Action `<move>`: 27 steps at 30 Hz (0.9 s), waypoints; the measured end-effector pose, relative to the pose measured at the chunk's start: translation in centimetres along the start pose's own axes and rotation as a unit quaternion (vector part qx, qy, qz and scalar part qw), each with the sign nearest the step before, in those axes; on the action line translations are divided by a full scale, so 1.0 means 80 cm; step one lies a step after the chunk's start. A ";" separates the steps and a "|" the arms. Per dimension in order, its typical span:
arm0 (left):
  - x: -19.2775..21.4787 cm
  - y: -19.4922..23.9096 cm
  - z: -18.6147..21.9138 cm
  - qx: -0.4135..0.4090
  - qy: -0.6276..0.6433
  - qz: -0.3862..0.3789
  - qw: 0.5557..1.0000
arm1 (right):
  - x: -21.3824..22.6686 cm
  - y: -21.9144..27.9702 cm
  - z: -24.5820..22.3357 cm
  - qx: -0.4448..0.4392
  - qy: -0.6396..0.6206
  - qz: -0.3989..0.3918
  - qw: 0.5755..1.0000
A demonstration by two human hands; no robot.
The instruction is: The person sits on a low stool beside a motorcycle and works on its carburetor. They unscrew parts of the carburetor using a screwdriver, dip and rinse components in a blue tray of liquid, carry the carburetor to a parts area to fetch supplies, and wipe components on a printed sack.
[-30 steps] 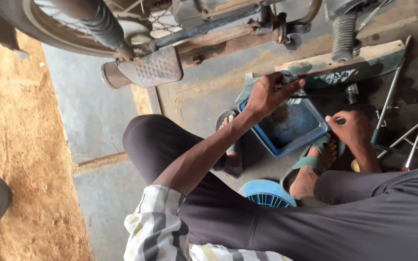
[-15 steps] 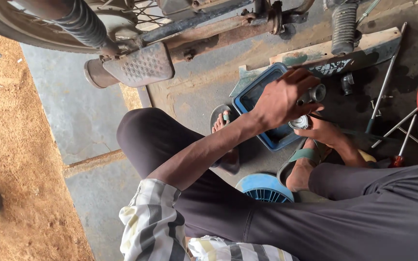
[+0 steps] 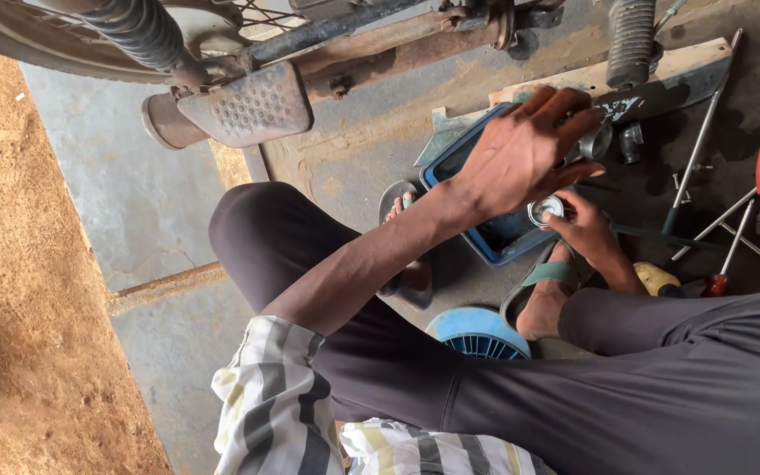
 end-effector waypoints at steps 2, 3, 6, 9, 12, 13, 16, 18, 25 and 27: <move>-0.002 -0.001 -0.002 -0.003 0.000 0.009 1.000 | 0.007 0.009 -0.009 0.000 -0.045 0.003 0.999; -0.003 -0.001 -0.003 -0.004 -0.002 0.020 1.000 | 0.010 0.013 -0.013 0.000 -0.088 0.004 0.996; -0.003 -0.003 -0.004 0.002 -0.004 0.019 1.000 | 0.033 0.017 -0.014 -0.003 -0.133 0.030 0.991; 0.000 -0.003 -0.001 0.013 0.001 0.005 1.000 | 0.052 0.024 -0.029 0.013 -0.152 0.072 0.986; -0.006 -0.005 -0.001 0.026 0.006 0.011 1.000 | 0.068 0.032 -0.059 0.047 -0.150 0.095 0.983; -0.004 -0.005 -0.002 0.027 0.005 0.011 1.000 | 0.074 0.028 -0.054 0.047 -0.151 0.094 0.983; 0.001 -0.006 -0.001 0.043 0.023 0.019 0.999 | 0.090 0.019 -0.039 0.059 -0.132 0.121 0.982; 0.005 -0.009 -0.001 0.068 0.065 0.024 0.995 | 0.098 0.013 -0.030 0.063 -0.106 0.172 0.977; 0.000 -0.010 -0.017 0.149 0.190 0.051 0.969 | 0.101 -0.006 0.020 0.022 -0.115 0.275 0.954; 0.001 -0.010 -0.020 0.208 0.239 0.017 0.948 | 0.105 -0.013 0.040 -0.011 -0.108 0.327 0.939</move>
Point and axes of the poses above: each hand's wrist, its own y-axis away from the middle knuckle, its own x-axis out of the back of the hand, z = x × y, the point moved 2 cm from there along -y, towards the middle knuckle, and after that the axes turned 3 degrees about -z, right-handed, at the moved point
